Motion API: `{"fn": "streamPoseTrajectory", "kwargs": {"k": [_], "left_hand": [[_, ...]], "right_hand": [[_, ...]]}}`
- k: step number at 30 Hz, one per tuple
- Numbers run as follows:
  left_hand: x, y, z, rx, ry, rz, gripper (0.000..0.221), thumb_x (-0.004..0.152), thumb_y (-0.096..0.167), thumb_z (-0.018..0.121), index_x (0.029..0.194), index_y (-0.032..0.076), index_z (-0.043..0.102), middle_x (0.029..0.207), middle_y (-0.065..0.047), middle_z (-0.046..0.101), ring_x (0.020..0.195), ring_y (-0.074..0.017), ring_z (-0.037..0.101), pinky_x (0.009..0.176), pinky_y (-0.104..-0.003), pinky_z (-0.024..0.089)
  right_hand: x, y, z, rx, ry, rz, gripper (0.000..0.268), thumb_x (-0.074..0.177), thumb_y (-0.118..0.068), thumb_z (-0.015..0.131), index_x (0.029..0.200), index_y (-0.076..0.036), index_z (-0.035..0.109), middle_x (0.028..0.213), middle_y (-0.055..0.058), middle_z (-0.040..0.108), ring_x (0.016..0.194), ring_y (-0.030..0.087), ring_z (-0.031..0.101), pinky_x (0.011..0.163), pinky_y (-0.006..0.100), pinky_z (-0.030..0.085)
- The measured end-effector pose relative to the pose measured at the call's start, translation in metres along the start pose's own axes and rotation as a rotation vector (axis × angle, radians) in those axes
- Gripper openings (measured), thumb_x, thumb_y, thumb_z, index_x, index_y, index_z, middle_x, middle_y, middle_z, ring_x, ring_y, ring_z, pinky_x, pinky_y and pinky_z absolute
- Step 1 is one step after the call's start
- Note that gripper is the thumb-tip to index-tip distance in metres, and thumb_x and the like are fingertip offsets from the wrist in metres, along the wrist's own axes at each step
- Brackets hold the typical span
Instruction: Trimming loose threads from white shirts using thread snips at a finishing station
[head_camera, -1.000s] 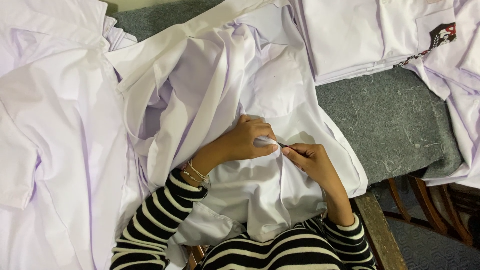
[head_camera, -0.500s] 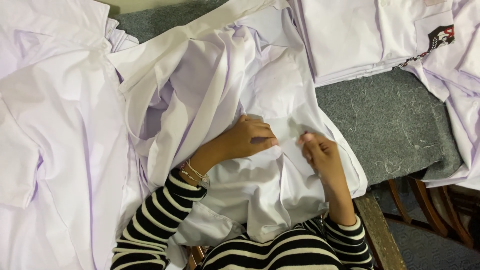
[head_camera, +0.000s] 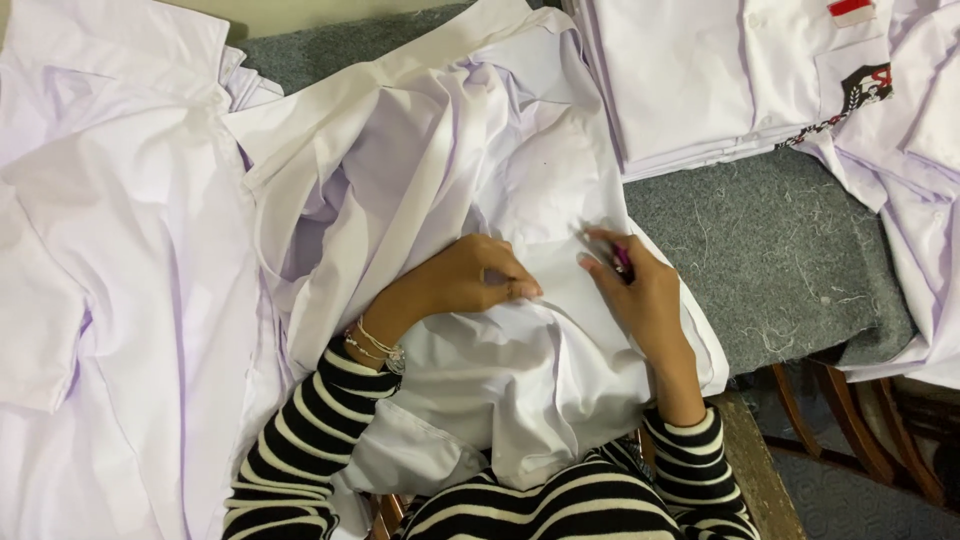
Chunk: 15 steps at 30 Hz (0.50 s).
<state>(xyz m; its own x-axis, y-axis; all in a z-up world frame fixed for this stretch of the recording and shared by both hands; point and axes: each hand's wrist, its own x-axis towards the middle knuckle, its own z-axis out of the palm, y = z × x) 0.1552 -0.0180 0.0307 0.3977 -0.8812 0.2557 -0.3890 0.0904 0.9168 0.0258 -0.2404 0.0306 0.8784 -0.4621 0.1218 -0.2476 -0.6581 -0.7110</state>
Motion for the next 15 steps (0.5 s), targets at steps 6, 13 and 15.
{"fn": "streamPoseTrajectory", "kwargs": {"k": [6, 13, 15], "left_hand": [[0.003, -0.016, -0.018, 0.052, 0.330, 0.043, 0.005, 0.096, 0.007, 0.070, 0.098, 0.010, 0.073, 0.075, -0.005, 0.073, 0.078, -0.0259, 0.074, 0.082, -0.038, 0.056], [0.001, -0.005, -0.035, 0.186, 0.534, 0.020, 0.022, 0.109, 0.025, 0.056, 0.099, 0.013, 0.070, 0.077, -0.002, 0.069, 0.076, -0.0221, 0.068, 0.080, -0.034, 0.055], [0.001, -0.014, -0.032, 0.223, 0.539, 0.034, 0.021, 0.110, 0.023, 0.053, 0.103, 0.011, 0.068, 0.078, -0.003, 0.069, 0.075, -0.0232, 0.068, 0.079, -0.035, 0.055]], "right_hand": [[0.003, 0.045, 0.014, -0.189, 0.052, -0.147, 0.030, 0.087, -0.022, 0.087, 0.089, -0.008, 0.061, 0.063, 0.011, 0.059, 0.055, 0.033, 0.059, 0.054, 0.036, 0.044], [0.007, 0.051, 0.008, 0.142, 0.193, -0.068, 0.029, 0.091, -0.009, 0.087, 0.086, -0.007, 0.059, 0.080, 0.009, 0.072, 0.058, 0.016, 0.050, 0.055, 0.027, 0.038], [0.014, 0.076, 0.001, 0.161, 0.267, -0.071, 0.035, 0.092, -0.007, 0.089, 0.084, -0.007, 0.054, 0.080, 0.011, 0.070, 0.059, 0.015, 0.048, 0.054, 0.027, 0.036]]}}
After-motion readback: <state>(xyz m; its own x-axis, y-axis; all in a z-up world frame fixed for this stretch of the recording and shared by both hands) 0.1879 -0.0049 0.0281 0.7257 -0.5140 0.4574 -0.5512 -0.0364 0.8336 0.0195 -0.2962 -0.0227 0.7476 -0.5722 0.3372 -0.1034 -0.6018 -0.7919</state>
